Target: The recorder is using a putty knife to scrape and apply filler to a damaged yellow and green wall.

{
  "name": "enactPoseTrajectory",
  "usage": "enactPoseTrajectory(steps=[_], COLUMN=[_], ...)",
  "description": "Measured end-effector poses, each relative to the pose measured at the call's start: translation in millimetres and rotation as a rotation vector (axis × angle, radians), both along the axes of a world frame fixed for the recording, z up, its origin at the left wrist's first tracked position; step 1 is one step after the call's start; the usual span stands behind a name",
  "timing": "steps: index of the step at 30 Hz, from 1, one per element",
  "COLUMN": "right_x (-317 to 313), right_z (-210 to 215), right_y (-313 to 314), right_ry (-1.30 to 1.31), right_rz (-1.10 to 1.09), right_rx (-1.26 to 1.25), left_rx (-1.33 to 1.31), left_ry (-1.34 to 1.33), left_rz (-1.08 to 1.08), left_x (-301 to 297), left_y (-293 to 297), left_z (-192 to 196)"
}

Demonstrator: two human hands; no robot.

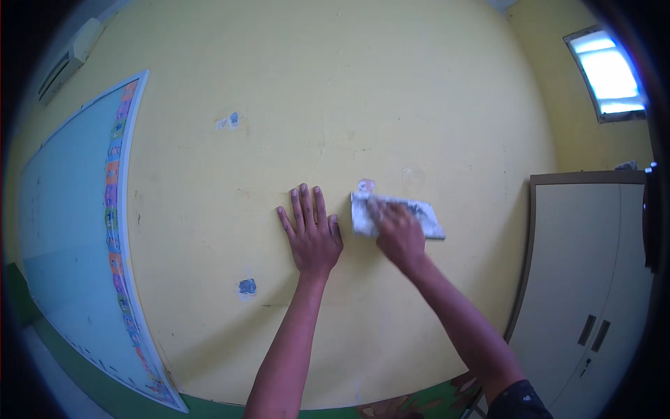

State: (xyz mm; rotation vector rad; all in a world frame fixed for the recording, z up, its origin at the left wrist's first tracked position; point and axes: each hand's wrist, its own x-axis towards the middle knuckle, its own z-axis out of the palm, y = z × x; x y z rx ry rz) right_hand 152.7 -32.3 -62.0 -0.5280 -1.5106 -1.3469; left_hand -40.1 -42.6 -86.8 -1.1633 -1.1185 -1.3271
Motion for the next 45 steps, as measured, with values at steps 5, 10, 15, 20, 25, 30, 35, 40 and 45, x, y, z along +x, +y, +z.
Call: enactPoseTrajectory(steps=[5,10,15,20,25,30,35,40,45], right_x=[5,-17,-7,-23,-12,-18,-16,-17,-36], right_z=[44,34,20,67,35,123,62,122,72], right_y=[-19,-8,-2,-28,5,-28,12,-29,-22], right_ry=[0.107,0.110,-0.044,0.193,-0.025,0.132,-0.030,0.155,0.139], right_rz=[-0.059,-0.083,-0.047,-0.107,-0.125,-0.221,-0.139,-0.157,-0.147], right_rx=[-0.169,-0.148,-0.085,-0.230,-0.101,-0.315,-0.013,-0.259,-0.213], left_rx=[-0.007,-0.022,-0.081,-0.160,-0.247,-0.249,-0.287,-0.279,-0.276], left_ry=[-0.004,0.006,0.099,0.144,0.146,0.133,0.185,0.190,0.173], left_rz=[-0.001,0.003,-0.059,-0.030,-0.038,-0.040,-0.065,-0.065,-0.056], left_x=[4,1,-15,-12,-24,-19,-29,-23,-30], left_y=[-5,-7,-8,-11,-20,-23,-24,-29,-26], left_z=[-1,-1,-12,-32,-65,-75,-81,-79,-81])
